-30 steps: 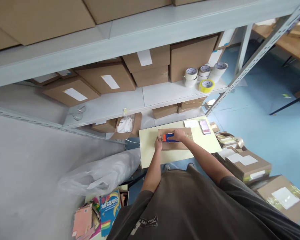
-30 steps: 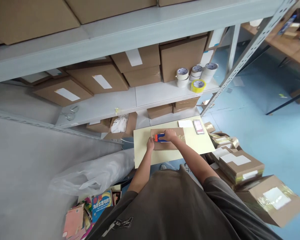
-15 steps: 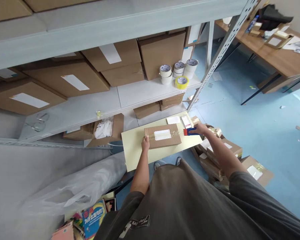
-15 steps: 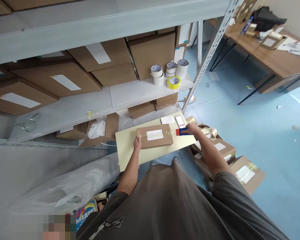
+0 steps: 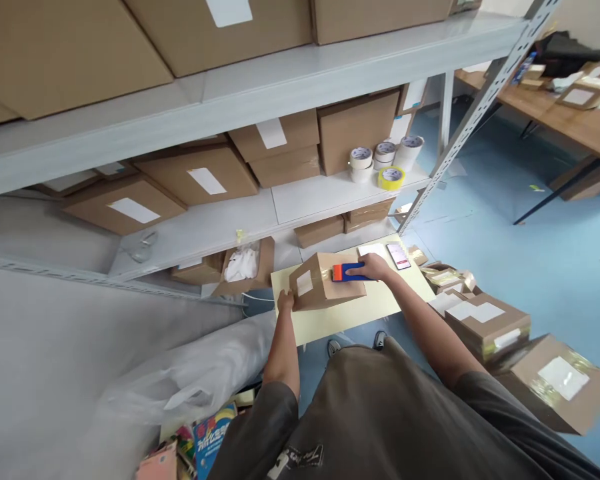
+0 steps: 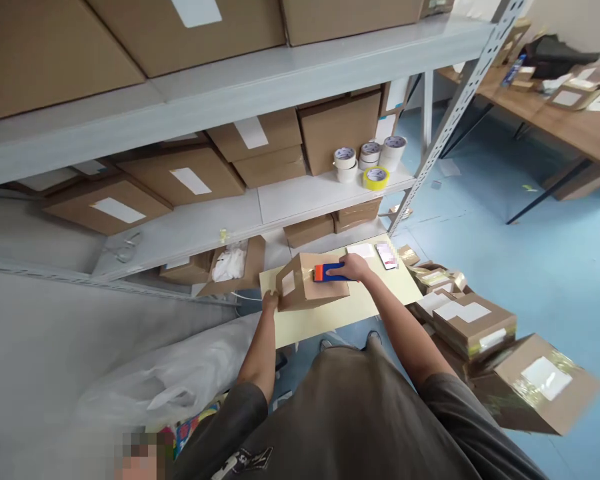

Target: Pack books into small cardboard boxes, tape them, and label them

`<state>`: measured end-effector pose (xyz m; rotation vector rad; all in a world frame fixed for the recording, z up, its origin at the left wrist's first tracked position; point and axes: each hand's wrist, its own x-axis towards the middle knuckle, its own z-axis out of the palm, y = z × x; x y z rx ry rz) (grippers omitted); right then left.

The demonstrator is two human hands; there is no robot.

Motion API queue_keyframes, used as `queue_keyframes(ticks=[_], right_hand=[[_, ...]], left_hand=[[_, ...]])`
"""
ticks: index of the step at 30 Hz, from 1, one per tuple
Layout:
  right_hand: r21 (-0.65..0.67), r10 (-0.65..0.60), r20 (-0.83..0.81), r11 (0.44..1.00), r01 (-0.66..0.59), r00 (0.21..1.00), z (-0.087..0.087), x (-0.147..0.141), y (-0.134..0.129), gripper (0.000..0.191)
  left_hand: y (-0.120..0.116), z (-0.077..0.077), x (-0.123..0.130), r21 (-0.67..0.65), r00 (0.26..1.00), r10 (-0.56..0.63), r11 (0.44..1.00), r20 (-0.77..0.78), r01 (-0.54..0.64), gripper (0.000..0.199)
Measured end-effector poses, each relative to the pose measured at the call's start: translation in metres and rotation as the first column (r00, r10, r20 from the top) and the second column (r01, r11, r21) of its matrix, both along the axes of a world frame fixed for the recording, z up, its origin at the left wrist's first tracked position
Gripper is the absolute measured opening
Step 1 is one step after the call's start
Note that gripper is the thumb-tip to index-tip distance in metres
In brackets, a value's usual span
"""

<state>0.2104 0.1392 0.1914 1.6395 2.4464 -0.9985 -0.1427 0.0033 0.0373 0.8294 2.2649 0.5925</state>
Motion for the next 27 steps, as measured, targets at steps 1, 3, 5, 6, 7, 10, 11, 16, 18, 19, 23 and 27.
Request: queue_keyframes(ticks=[1, 3, 5, 6, 7, 10, 11, 16, 18, 19, 23, 27], right_hand=[[0.013, 0.009, 0.028, 1.0, -0.009, 1.0, 0.008, -0.025, -0.004, 0.066], [0.032, 0.038, 0.082, 0.999, -0.04, 0.996, 0.022, -0.073, -0.013, 0.063], [0.033, 0.079, 0.121, 0.996, -0.084, 0.989, 0.033, -0.115, -0.023, 0.062], [0.034, 0.101, 0.134, 0.994, -0.107, 0.986, 0.036, -0.133, -0.028, 0.063], [0.035, 0.117, 0.145, 0.992, -0.123, 0.982, 0.038, -0.149, -0.034, 0.064], [0.031, 0.144, 0.166, 0.988, -0.151, 0.975, 0.038, -0.176, -0.044, 0.067], [0.03, 0.148, 0.172, 0.988, -0.155, 0.974, 0.036, -0.179, -0.045, 0.068], [0.028, 0.142, 0.196, 0.988, -0.151, 0.97, 0.03, -0.158, -0.032, 0.069], [0.02, 0.139, 0.199, 0.989, -0.146, 0.97, 0.03, -0.136, -0.02, 0.068], [0.019, 0.136, 0.204, 0.99, -0.143, 0.97, 0.03, -0.121, -0.013, 0.066], [0.03, 0.095, 0.28, 0.994, -0.108, 0.955, 0.032, -0.032, 0.018, 0.061], [0.038, -0.023, 0.423, 0.999, 0.007, 0.906, 0.033, 0.073, 0.045, 0.059]], left_hand=[[0.0, 0.009, -0.007, 0.024, 1.0, 0.018, 1.0, -0.002, -0.018, 0.057], [0.001, 0.026, -0.016, 0.091, 1.0, 0.02, 0.996, 0.008, -0.02, 0.054], [0.002, 0.041, -0.018, 0.173, 0.999, -0.031, 0.985, 0.041, 0.024, 0.054], [0.002, 0.047, -0.017, 0.234, 0.994, -0.068, 0.971, 0.089, 0.045, 0.057], [0.001, 0.052, -0.015, 0.268, 0.991, -0.077, 0.962, 0.111, 0.045, 0.059], [-0.005, 0.06, -0.008, 0.319, 0.987, -0.064, 0.948, 0.149, 0.013, 0.058], [-0.007, 0.06, -0.006, 0.326, 0.985, -0.066, 0.945, 0.162, 0.009, 0.056], [0.0, 0.052, 0.025, 0.296, 0.989, -0.085, 0.954, 0.118, 0.046, 0.057], [0.012, 0.048, 0.046, 0.28, 0.993, -0.093, 0.958, 0.077, 0.068, 0.059], [0.018, 0.047, 0.057, 0.273, 0.992, -0.102, 0.959, 0.068, 0.08, 0.059], [0.04, 0.043, 0.085, 0.242, 0.992, -0.109, 0.966, 0.057, 0.092, 0.057], [0.045, 0.04, 0.088, 0.272, 0.993, -0.102, 0.959, 0.064, 0.081, 0.056]])
